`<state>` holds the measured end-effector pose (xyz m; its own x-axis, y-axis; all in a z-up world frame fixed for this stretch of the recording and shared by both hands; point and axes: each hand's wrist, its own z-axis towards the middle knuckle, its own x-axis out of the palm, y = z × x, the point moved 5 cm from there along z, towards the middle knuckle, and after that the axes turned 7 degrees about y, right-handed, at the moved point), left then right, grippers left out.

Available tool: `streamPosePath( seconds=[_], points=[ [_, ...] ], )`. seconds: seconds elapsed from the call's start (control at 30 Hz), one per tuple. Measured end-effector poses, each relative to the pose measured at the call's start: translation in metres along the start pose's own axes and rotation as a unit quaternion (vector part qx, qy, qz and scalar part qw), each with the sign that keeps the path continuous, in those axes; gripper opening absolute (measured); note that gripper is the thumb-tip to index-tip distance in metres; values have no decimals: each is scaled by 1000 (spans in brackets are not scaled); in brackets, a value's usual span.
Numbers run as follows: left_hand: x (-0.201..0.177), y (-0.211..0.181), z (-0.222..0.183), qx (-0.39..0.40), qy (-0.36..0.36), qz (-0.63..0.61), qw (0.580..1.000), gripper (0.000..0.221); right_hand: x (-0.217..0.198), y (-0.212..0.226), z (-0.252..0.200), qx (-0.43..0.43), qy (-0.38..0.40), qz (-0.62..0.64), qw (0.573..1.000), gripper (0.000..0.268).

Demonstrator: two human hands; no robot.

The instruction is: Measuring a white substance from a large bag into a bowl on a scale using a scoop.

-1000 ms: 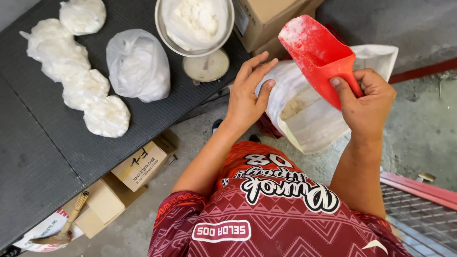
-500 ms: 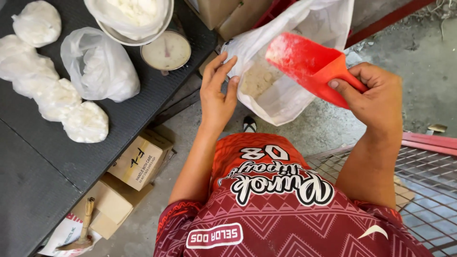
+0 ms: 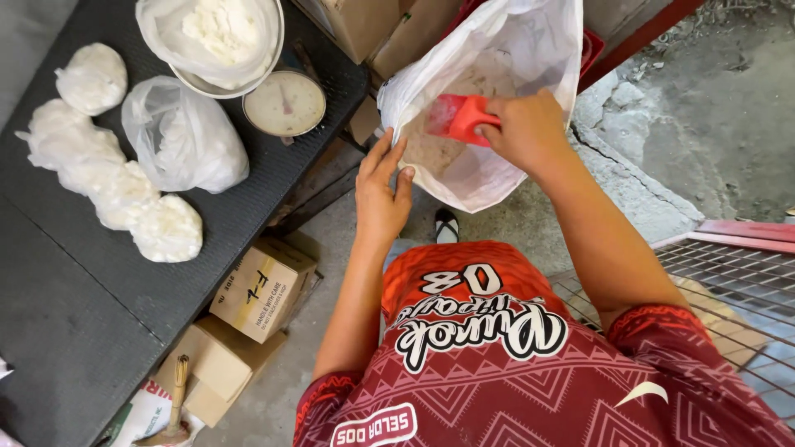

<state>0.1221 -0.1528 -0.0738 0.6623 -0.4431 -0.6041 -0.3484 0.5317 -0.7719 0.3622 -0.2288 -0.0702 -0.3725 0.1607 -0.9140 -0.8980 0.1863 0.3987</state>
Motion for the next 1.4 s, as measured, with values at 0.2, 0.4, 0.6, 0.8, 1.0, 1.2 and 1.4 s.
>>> streamPosePath(
  seconds=[0.2, 0.4, 0.6, 0.8, 1.0, 1.2, 1.4],
  points=[
    [1, -1, -5, -15, 2, 21, 1000, 43, 67, -25, 38, -37, 1, -123, 992, 17],
    [-4, -2, -4, -31, 2, -16, 999, 42, 64, -2, 30, -51, 7, -78, 996, 19],
    [-3, -4, 0, -35, 5, -53, 998, 38, 69, -4, 24, -2, 31, -19, 999, 19],
    [-3, -4, 0, -42, 3, -62, 997, 36, 82, 0, 14, 26, 8, 58, 998, 25],
    [-2, -4, 2, -43, 4, -65, 997, 35, 74, 5, 9, 43, -2, 71, 997, 25],
    [-2, -7, 2, -50, 11, -66, 996, 34, 90, 12, 15, 19, 3, 49, 999, 18],
    [-3, -5, 6, -63, 9, -67, 996, 33, 82, 20, 18, 4, -5, 74, 997, 16]
  ],
)
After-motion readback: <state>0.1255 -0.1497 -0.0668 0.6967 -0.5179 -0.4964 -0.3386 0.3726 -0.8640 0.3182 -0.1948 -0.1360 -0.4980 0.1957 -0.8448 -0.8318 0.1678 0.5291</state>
